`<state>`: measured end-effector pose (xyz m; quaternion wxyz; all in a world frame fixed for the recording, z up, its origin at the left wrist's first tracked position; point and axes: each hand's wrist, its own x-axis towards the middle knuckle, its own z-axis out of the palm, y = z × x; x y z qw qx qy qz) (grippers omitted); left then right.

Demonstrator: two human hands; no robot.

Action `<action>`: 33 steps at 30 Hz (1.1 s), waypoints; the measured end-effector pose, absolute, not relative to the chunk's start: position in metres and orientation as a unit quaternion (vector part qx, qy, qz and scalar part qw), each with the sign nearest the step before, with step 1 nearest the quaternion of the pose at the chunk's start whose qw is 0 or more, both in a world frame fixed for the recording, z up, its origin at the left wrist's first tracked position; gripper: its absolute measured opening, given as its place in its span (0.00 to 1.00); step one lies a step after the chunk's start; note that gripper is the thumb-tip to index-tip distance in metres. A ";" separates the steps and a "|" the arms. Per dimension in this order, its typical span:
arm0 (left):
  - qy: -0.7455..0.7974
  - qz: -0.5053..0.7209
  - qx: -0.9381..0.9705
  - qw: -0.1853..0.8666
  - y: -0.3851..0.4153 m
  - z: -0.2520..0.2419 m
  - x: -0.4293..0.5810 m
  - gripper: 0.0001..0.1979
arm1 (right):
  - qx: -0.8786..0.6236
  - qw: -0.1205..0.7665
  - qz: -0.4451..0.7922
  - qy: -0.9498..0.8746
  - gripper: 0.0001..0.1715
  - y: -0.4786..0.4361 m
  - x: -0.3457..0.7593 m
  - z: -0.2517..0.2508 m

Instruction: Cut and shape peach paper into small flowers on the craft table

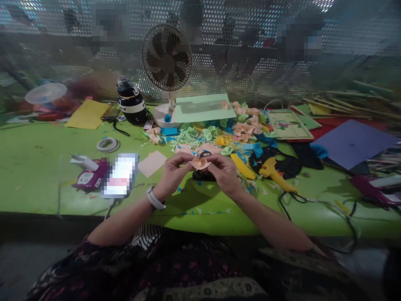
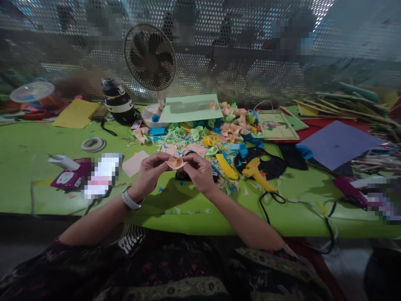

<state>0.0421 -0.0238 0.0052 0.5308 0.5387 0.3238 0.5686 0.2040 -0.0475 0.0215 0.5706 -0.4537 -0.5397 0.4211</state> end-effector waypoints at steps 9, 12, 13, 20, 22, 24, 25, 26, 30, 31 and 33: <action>0.316 0.562 0.587 0.490 -0.022 0.005 0.041 0.04 | -0.444 0.592 0.498 -0.452 0.05 -0.040 0.205 0.015; 0.312 0.566 0.612 0.456 -0.022 0.007 0.041 0.03 | -0.450 0.594 0.507 -0.434 0.06 -0.039 0.204 0.014; 0.312 0.566 0.617 0.449 -0.022 0.007 0.041 0.02 | -0.451 0.593 0.510 -0.431 0.06 -0.038 0.204 0.013; 0.345 0.521 0.567 0.537 -0.023 0.008 0.041 0.14 | -0.442 0.564 0.518 -0.467 0.12 -0.038 0.205 0.016; 0.367 0.503 0.569 0.538 -0.023 0.010 0.040 0.15 | -0.445 0.556 0.518 -0.475 0.13 -0.038 0.206 0.017; 0.384 0.499 0.583 0.514 -0.022 0.012 0.039 0.14 | -0.459 0.549 0.496 -0.493 0.14 -0.038 0.208 0.018; 0.391 0.501 0.587 0.501 -0.022 0.012 0.039 0.13 | -0.469 0.549 0.470 -0.507 0.14 -0.038 0.208 0.017; 0.398 0.505 0.589 0.489 -0.021 0.013 0.039 0.13 | -0.481 0.551 0.437 -0.524 0.13 -0.038 0.209 0.016; 0.412 0.525 0.591 0.453 -0.019 0.012 0.038 0.14 | -0.515 0.535 0.313 -0.592 0.08 -0.040 0.212 0.013; 0.414 0.529 0.593 0.444 -0.018 0.012 0.038 0.14 | -0.518 0.524 0.302 -0.605 0.07 -0.040 0.212 0.012; 0.415 0.533 0.596 0.434 -0.018 0.010 0.038 0.14 | -0.518 0.507 0.303 -0.619 0.07 -0.041 0.213 0.012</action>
